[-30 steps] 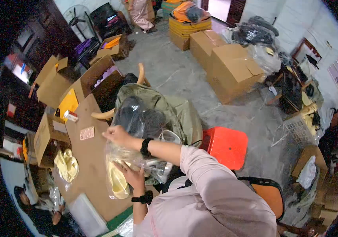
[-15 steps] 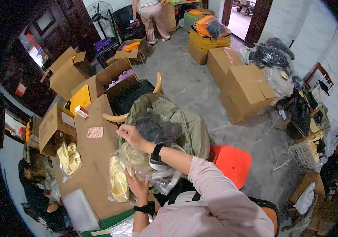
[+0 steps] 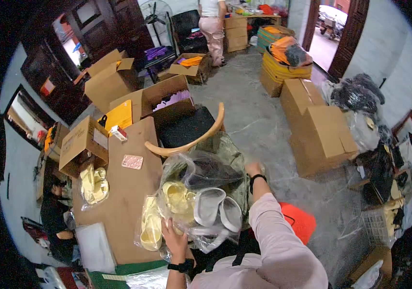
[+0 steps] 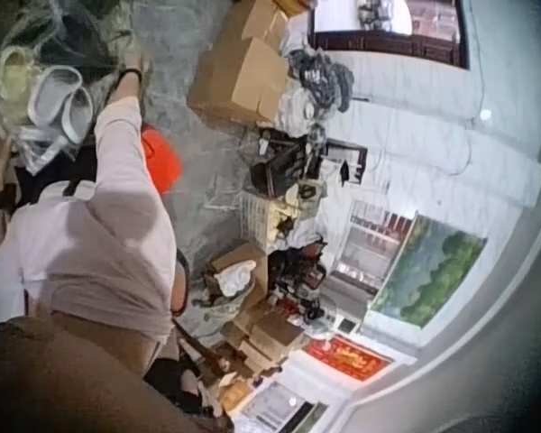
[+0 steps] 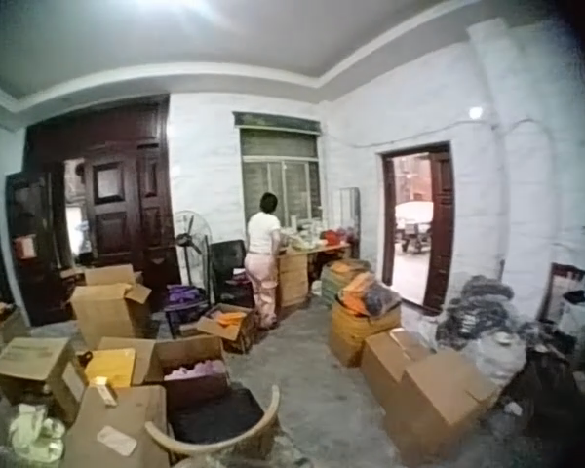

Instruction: The recorder is seen putting shoes into plastic bags and placing them into a large sack.

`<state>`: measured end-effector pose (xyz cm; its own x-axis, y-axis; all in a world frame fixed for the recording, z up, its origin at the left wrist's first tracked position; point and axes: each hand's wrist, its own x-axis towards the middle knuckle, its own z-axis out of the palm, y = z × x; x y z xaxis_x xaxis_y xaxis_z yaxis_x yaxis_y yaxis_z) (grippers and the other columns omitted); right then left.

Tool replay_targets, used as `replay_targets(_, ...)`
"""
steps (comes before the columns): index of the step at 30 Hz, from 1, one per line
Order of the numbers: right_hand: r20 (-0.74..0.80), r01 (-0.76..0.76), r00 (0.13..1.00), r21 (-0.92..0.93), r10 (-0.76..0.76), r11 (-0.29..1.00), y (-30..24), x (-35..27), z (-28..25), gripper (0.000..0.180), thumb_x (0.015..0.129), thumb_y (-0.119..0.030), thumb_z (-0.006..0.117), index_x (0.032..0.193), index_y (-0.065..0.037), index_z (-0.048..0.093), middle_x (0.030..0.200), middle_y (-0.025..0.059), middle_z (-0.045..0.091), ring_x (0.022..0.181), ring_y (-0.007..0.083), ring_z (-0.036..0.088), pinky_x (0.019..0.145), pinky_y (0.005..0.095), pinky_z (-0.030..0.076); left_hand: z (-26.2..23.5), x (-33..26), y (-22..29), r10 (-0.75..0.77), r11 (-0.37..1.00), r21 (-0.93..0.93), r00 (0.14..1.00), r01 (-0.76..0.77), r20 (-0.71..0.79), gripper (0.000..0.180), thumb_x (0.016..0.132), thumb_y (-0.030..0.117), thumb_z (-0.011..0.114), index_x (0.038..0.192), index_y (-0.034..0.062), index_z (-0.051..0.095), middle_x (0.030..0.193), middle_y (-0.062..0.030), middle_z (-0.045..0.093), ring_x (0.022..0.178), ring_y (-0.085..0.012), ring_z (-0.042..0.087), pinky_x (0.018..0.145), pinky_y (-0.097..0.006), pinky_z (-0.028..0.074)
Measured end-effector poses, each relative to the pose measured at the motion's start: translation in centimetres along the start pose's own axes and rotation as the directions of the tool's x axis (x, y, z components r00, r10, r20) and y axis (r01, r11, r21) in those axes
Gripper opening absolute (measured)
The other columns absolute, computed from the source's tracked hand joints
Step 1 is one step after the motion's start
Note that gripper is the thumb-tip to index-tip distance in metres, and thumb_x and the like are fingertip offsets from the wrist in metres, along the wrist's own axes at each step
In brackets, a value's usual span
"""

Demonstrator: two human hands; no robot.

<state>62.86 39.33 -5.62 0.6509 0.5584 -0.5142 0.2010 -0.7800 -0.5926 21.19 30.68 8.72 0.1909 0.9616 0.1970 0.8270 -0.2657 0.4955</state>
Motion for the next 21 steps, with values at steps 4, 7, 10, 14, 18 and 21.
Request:
replay_targets(4,-0.058,0.046,0.998,0.331,-0.028,0.943,3.0,1.8,2.3,0.070,0.077,-0.021,0.068,0.132,0.003,0.031,0.135,0.0232,0.036,0.124,0.0350,0.037,0.098,0.0395,0.035,0.6,0.5,1.5,-0.013,0.999,-0.038,1.000,0.014,0.020,0.072,0.061,0.007,0.073,0.125,0.0048,0.041,0.137,-0.0228,0.027,0.124,-0.0395,0.032,0.100,-0.042,0.033)
replay_targets(7,0.164,-0.057,0.986,0.206,0.023,0.977,0.0,0.0,2.5,0.062,0.076,-0.020,0.068,0.125,0.006,0.040,0.123,0.0237,0.048,0.111,0.0351,0.049,0.088,0.0402,0.042,-0.4,0.3,1.3,-0.042,0.999,-0.005,0.999,0.042,0.022,0.070,0.061,0.007,0.073,0.124,0.0040,0.042,0.137,-0.0229,0.027,0.123,-0.0400,0.033,0.099,-0.041,0.034)
replay_targets(10,0.192,0.057,0.975,0.278,-0.113,0.959,-3.7,-4.0,-0.7,0.035,0.076,-0.019,0.066,0.098,0.008,0.057,0.091,0.0175,0.061,0.078,0.0272,0.058,0.069,0.0390,0.045,-0.6,-0.3,0.3,-0.102,0.992,-0.068,0.995,0.103,0.010,0.075,0.061,0.003,0.072,0.128,0.0051,0.038,0.137,-0.0220,0.027,0.123,-0.0401,0.033,0.101,-0.042,0.033)
replay_targets(14,-0.027,0.302,0.952,0.212,-0.304,0.929,-3.9,-5.8,-5.8,0.030,0.079,-0.024,0.060,0.080,0.006,0.060,0.065,0.0133,0.058,0.062,0.0204,0.054,0.059,0.0362,0.041,0.0,-0.4,0.2,-0.050,0.994,-0.099,0.999,0.048,-0.017,0.076,0.061,0.003,0.072,0.128,0.0054,0.037,0.136,-0.0222,0.029,0.122,-0.0401,0.034,0.101,-0.041,0.032)
replay_targets(18,-0.348,0.510,0.814,0.046,-0.465,0.859,-7.6,-14.9,-12.5,0.028,0.078,-0.022,0.058,0.078,0.006,0.055,0.060,0.0130,0.050,0.055,0.0185,0.044,0.053,0.0364,0.036,0.2,0.7,0.9,0.002,0.993,-0.119,0.998,-0.010,-0.070,0.069,0.060,0.005,0.072,0.123,0.0057,0.044,0.134,-0.0235,0.032,0.117,-0.0410,0.038,0.096,-0.044,0.034)
replay_targets(21,-0.466,0.550,0.783,0.211,-0.411,0.808,-7.7,-16.3,-13.9,0.029,0.079,-0.021,0.057,0.074,0.006,0.051,0.058,0.0133,0.046,0.053,0.0186,0.040,0.054,0.0359,0.036,1.1,3.3,4.2,0.292,0.951,-0.103,0.956,-0.291,-0.011,0.071,0.059,0.005,0.071,0.125,0.0107,0.045,0.134,-0.0235,0.034,0.105,-0.0402,0.045,0.090,-0.045,0.036)
